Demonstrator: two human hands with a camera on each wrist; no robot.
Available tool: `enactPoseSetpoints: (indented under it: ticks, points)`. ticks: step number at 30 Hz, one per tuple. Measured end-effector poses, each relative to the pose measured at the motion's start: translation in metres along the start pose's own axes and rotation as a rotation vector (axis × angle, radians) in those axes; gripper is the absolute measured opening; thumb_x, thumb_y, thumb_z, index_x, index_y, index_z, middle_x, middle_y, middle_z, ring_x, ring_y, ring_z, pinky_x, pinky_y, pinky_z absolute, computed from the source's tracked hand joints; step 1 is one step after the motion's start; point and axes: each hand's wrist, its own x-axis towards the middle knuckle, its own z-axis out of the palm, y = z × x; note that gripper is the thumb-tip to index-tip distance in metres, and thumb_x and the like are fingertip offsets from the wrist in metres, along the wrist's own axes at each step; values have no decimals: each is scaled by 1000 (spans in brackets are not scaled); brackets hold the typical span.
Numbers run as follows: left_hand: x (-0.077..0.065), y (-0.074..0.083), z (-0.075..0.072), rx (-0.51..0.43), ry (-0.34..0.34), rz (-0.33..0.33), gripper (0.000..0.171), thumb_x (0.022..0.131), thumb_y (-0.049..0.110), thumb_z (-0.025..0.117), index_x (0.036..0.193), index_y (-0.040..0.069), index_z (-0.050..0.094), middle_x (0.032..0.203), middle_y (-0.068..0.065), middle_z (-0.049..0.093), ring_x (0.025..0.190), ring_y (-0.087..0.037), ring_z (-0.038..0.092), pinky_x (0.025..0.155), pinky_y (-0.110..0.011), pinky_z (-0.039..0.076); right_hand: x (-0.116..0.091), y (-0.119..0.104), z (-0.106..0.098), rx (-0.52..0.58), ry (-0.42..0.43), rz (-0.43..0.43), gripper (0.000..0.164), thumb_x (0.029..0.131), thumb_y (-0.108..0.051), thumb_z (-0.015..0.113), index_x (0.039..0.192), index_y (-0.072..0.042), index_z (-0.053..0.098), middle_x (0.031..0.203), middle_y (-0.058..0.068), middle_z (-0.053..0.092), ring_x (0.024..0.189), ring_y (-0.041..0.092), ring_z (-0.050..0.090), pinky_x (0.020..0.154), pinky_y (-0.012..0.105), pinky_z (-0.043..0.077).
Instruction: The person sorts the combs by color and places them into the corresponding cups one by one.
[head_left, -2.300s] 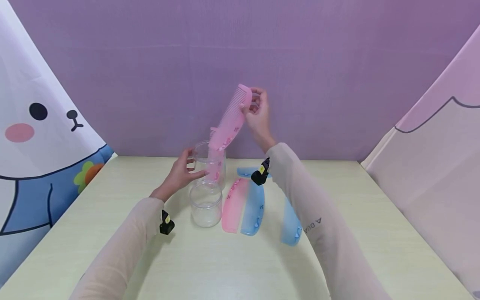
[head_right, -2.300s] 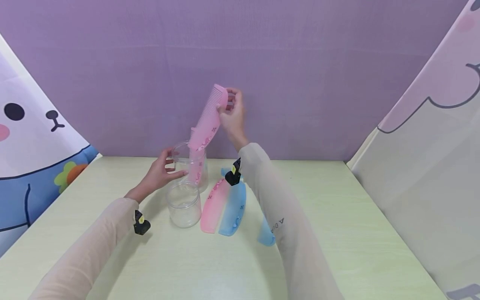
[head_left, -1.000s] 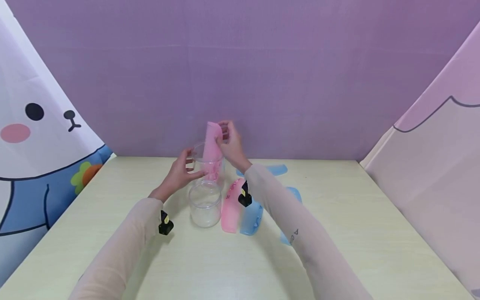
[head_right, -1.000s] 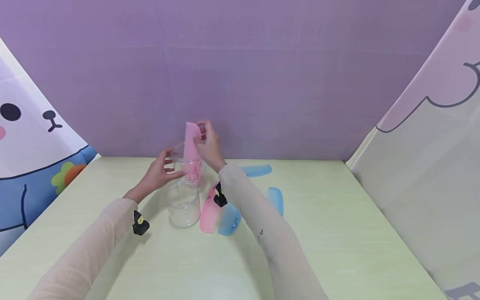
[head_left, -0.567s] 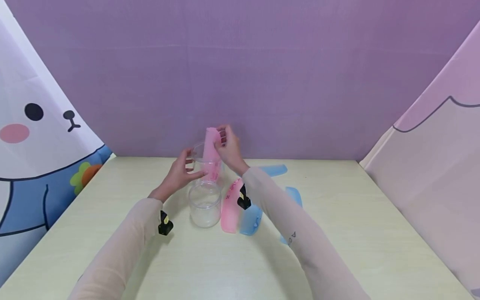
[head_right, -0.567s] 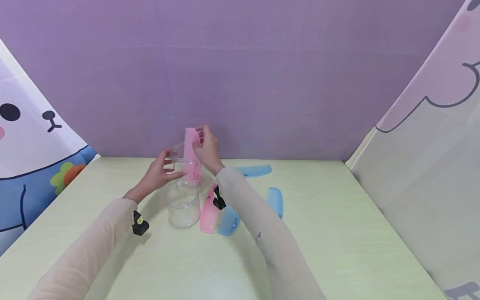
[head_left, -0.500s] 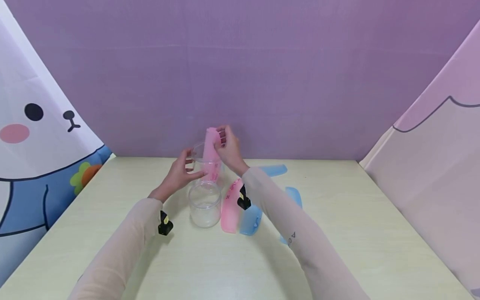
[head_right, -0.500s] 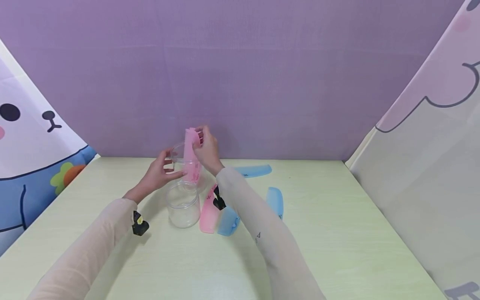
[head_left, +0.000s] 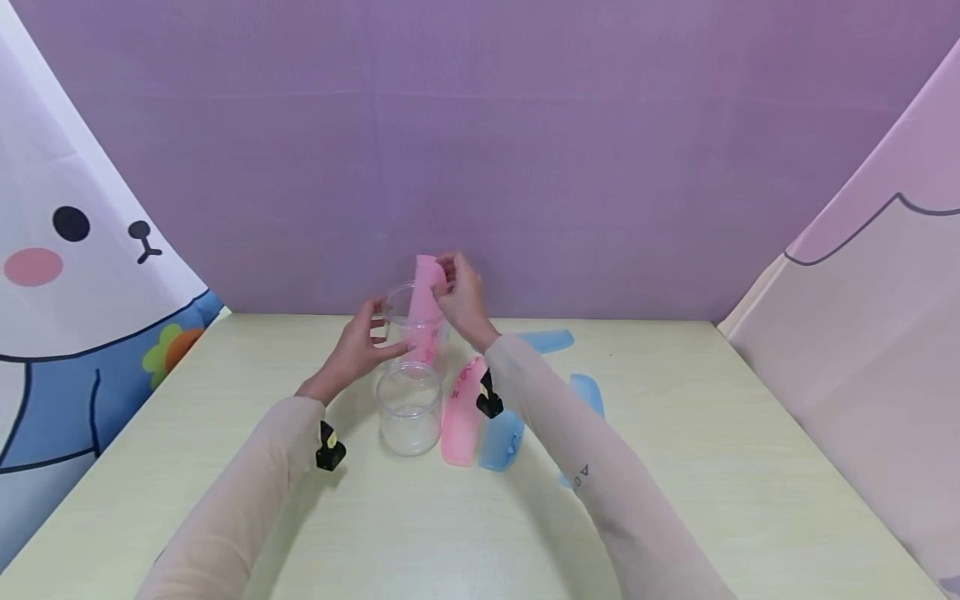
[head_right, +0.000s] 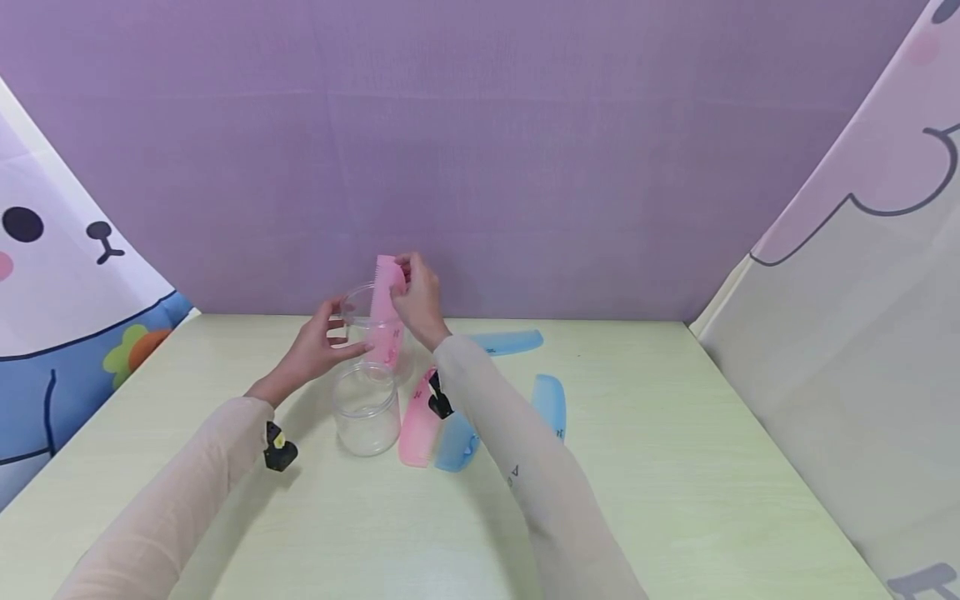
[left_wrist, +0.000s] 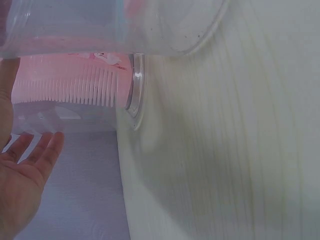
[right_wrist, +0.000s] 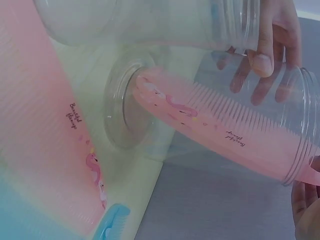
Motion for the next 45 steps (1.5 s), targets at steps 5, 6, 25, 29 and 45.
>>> enactPoseSetpoints:
  ticks: [5,6,25,29,45]
  points:
    - [1,0,0,-12,-1,10,91,72,31,77,139,3,21,140,-19,33,122,-39,43,92,-46,49,1,1,-2,-32,4,-11,34,80,6,61,111,-3,51,102,11,55,92,21,55,78,23,53]
    - [1,0,0,-13,-1,12,91,73,30,77,139,3,21,140,-19,33,122,-39,43,92,-46,49,1,1,-2,-35,5,-14,34,80,6,61,111,-3,51,102,11,55,92,21,55,78,23,53]
    - [1,1,1,11,-8,-19,93,74,33,75,141,5,18,141,-18,31,123,-38,42,94,-46,48,2,6,-5,16,-33,55,34,80,7,61,111,-3,50,101,12,54,92,21,53,85,35,53]
    - [1,2,1,15,-13,-24,94,73,34,75,141,5,17,143,-18,30,124,-37,42,94,-46,47,2,5,-8,15,-64,79,35,82,5,61,114,-4,48,103,11,54,95,21,53,85,32,53]
    - [0,1,-1,12,-3,-1,90,74,27,76,140,4,19,139,-21,33,123,-39,43,93,-46,48,3,22,-38,84,-93,47,41,80,1,63,118,6,46,113,25,52,103,32,52,86,37,50]
